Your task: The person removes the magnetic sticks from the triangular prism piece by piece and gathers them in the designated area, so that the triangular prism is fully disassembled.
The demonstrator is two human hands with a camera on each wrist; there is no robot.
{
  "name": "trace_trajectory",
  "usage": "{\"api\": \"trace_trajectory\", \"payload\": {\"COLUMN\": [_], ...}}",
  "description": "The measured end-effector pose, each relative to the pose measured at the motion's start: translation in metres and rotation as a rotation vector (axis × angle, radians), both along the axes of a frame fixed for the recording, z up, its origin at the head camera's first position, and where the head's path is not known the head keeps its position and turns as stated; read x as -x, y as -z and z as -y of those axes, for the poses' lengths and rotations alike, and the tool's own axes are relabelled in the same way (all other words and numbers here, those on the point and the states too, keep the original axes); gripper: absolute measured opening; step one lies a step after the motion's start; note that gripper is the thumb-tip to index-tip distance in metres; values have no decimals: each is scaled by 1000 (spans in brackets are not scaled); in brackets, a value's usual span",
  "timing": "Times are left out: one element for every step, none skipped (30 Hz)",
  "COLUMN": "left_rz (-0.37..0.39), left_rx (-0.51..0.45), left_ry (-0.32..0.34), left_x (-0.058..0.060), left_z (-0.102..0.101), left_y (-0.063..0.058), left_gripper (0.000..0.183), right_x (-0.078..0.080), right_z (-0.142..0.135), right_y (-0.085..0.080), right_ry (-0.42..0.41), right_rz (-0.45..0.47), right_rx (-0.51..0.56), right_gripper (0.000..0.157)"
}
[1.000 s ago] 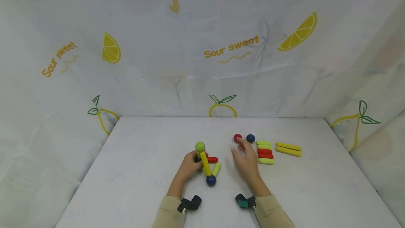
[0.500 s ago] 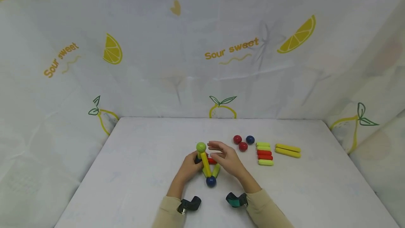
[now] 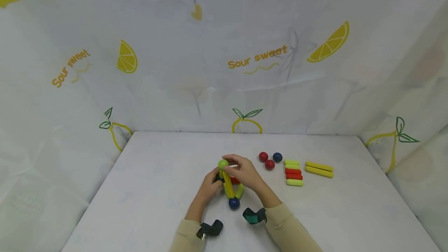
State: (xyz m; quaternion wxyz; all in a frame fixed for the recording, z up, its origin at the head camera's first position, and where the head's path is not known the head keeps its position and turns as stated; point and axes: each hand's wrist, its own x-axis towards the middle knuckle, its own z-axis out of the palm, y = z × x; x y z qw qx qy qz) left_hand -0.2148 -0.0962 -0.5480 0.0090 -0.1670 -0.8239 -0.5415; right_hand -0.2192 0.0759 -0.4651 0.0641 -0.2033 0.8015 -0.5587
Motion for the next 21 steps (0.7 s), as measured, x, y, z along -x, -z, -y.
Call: {"api": "trace_trajectory", "payload": {"left_rz": [-24, -47, -71, -90, -102, -102, -99, -90, -78, -62, -43, -29, -14, -1, 11, 22, 33, 40, 50, 56, 62], "left_rx": [-32, -54, -65, -71, -71, -72, -60, -38, -16, 5, 22, 37, 54, 65, 72, 78, 85, 95, 99, 107, 115], "left_ry": [13, 24, 34, 44, 53, 63, 69, 68, 65, 62, 61, 61, 59, 56, 57, 57, 56, 55, 53, 51, 50], "left_x": [0, -1, -1, -2, -2, -3, -4, -5, -6, -7, -8, -9, -10, -10, -11, -11, -11, -11, -11, -11, -11], "left_z": [0, 1, 1, 1, 1, 1, 0, 0, -1, -1, -2, -2, -3, -4, -4, -5, -5, -6, -6, -6, -6], "left_y": [0, 0, 0, 0, 0, -1, -2, -2, -2, -3, -3, -4, -4, -5, -5, -6, -6, -7, -8, -8, -8], "left_gripper": [54, 52, 49, 47, 46, 45, 47, 50, 55, 61, 66, 70, 73, 75, 75, 76, 76, 77, 77, 78, 79], "right_x": [1, 1, 1, 1, 1, 1, 1, 1, 0, 0, 0, -1, -1, -1, -1, -1, -1, -1, 0, 0, 1], "right_z": [1, 1, 1, 1, 1, 2, 2, 3, 3, 3, 4, 4, 4, 4, 5, 5, 5, 5, 5, 5, 5], "right_y": [0, -1, -2, -2, -3, -4, -4, -5, -5, -6, -7, -7, -7, -7, -7, -7, -6, -6, -5, -4, -4], "right_ry": [1, 6, 12, 20, 28, 36, 43, 50, 53, 55, 57, 59, 59, 59, 58, 58, 58, 58, 57, 58, 60], "right_rz": [6, 14, 21, 29, 35, 39, 44, 50, 56, 65, 76, 87, 98, 110, 121, 131, 140, 149, 158, 166, 173], "right_rx": [-8, -14, -19, -20, -19, -19, -17, -16, -12, -5, 2, 8, 16, 23, 32, 39, 47, 55, 66, 74, 82], "right_gripper": [41, 41, 41, 41, 40, 40, 39, 39, 39, 39, 39, 39, 39, 39, 39, 39, 39, 39, 39, 39, 38]}}
